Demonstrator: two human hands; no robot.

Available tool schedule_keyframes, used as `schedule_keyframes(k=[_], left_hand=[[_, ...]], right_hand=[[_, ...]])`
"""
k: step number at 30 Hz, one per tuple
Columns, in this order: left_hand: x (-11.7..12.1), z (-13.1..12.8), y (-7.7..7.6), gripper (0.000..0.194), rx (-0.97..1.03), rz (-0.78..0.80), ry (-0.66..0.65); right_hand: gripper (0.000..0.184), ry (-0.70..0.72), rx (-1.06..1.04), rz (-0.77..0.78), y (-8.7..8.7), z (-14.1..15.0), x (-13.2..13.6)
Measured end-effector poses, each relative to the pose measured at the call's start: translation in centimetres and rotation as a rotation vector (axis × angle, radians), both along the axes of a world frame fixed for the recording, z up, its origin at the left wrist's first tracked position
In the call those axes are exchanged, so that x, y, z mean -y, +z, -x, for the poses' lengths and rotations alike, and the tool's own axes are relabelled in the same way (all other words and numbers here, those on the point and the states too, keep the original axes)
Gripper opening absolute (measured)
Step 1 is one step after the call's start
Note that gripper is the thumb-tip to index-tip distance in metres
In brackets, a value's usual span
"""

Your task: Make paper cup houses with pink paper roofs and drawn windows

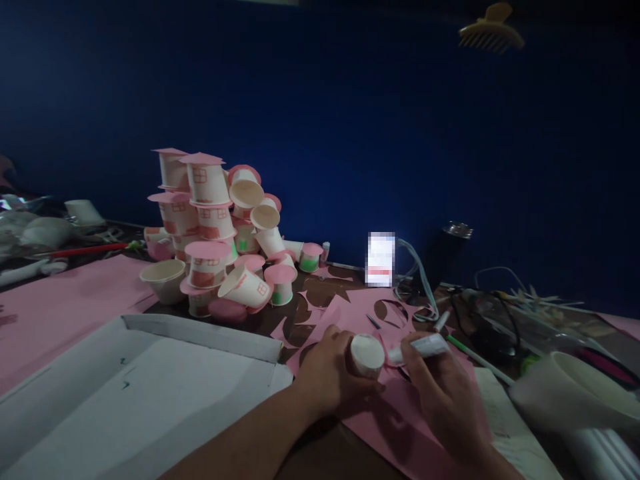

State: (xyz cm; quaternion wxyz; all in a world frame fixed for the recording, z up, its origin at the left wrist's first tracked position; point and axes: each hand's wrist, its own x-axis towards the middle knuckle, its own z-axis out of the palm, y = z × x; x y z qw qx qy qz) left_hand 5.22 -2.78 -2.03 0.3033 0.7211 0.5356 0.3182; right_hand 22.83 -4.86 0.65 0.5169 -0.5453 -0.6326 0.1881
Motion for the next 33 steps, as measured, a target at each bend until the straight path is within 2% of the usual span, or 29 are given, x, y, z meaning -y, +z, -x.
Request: schedule_keyframes(k=[6,12,14,17,20,27,33], left_hand=[[0.2,-0.2,0.2,0.053,0.007,-0.017,0.007],[0.1,0.1,0.4,0.054,-0.007,0.02,-0.005],[0.1,0.2,0.5,0.056,-0.015,0.038,-0.004],[0.2,0.2,0.7,0.057,-0.017,0.055,-0.005],[0.3,0.2,0.8,0.057,-0.005,0.066,-0.004],[0.5,0.2,1.0,0.056,0.049,0.066,0.007],[0.3,0.3,0.9,0.056,0.075,0.083,-0.027]], right_hand=[[0.026,0.089,0.048,0.002,-1.0,0.0,-0.2],[0.028,0.052,0.067,0.028,-0.9,-0.1,-0.3],[0.029,0.055,-0.091,0.106,-1.0,0.0,-0.4],[0.032,0.046,-0.451,0.249,-0.9,0.4,-0.7],[0.035,0.061,-0.593,0.299,-0.6,0.7,-1.0],[0.031,0.14,-0.61,0.32,-0.8,0.2,-1.4],[0.027,0.179,-0.486,0.273,-1.5,-0.4,-1.6]])
